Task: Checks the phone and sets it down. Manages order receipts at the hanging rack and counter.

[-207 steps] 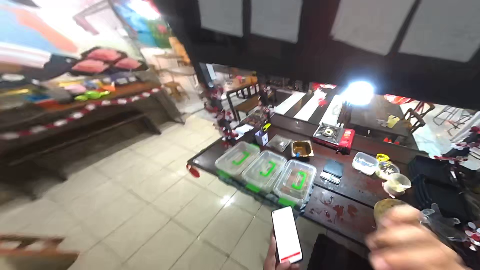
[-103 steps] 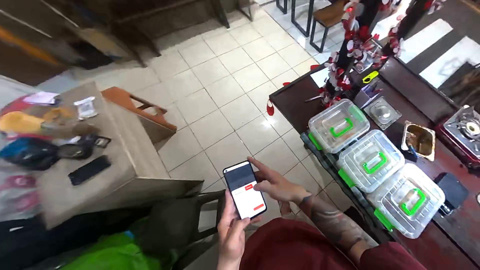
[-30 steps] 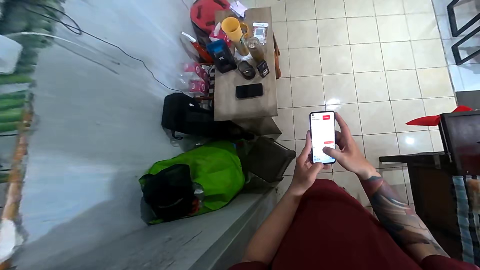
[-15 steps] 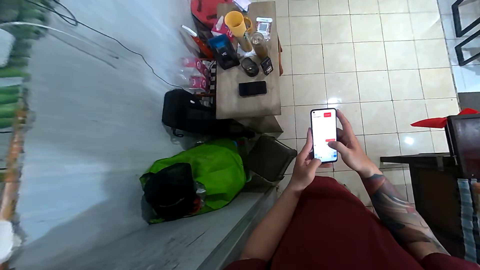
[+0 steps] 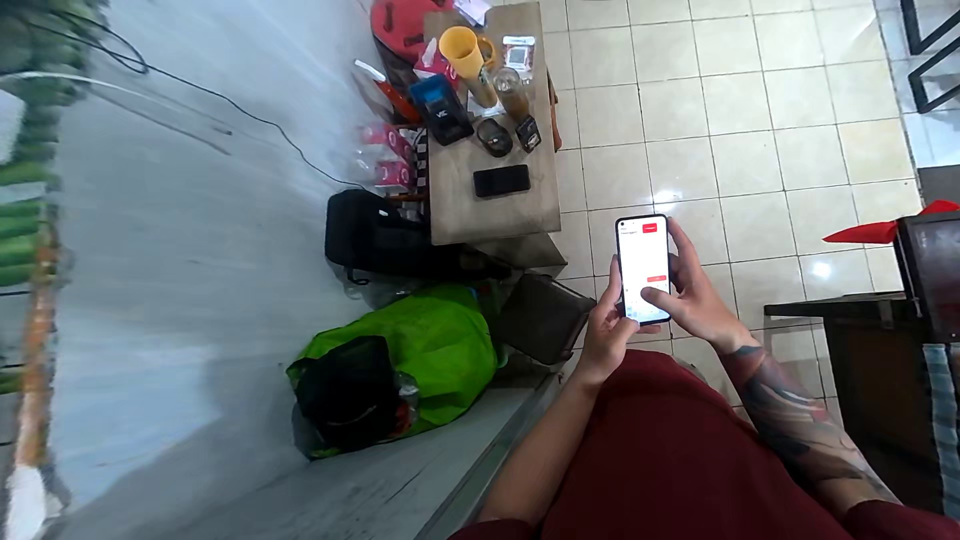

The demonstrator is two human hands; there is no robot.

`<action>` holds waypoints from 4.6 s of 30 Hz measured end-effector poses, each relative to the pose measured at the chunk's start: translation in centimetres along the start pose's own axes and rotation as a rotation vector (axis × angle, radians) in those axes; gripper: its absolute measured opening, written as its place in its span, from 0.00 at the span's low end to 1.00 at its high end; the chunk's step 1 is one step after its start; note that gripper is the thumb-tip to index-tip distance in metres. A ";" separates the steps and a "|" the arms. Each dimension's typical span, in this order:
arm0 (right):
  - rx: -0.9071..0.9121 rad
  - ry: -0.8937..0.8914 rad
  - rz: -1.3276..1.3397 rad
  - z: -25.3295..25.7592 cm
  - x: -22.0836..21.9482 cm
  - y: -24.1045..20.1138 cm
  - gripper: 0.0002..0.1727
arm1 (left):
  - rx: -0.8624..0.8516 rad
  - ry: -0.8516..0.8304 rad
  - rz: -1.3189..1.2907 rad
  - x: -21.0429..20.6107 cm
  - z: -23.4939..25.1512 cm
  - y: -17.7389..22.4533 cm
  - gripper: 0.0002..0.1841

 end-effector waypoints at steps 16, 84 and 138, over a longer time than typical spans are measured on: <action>0.037 -0.014 -0.001 0.4 -0.4 -0.7 0.49 | -0.030 0.025 0.025 0.7 -1.1 0.4 0.50; -0.008 -0.396 0.126 19.1 18.7 -5.2 0.33 | -0.054 0.354 0.183 -7.3 19.4 -7.8 0.50; 0.027 -0.518 0.108 18.8 18.4 -6.0 0.47 | -0.048 0.379 0.276 -6.6 20.1 -7.7 0.51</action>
Point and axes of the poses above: each hand's wrist, its own z-axis towards the middle knuckle, its own x-axis out of the back of the hand, y = z × x, the point moved 5 cm from there along z, towards the middle knuckle, and after that the axes turned 13 degrees about -x, right-handed, at the moved point
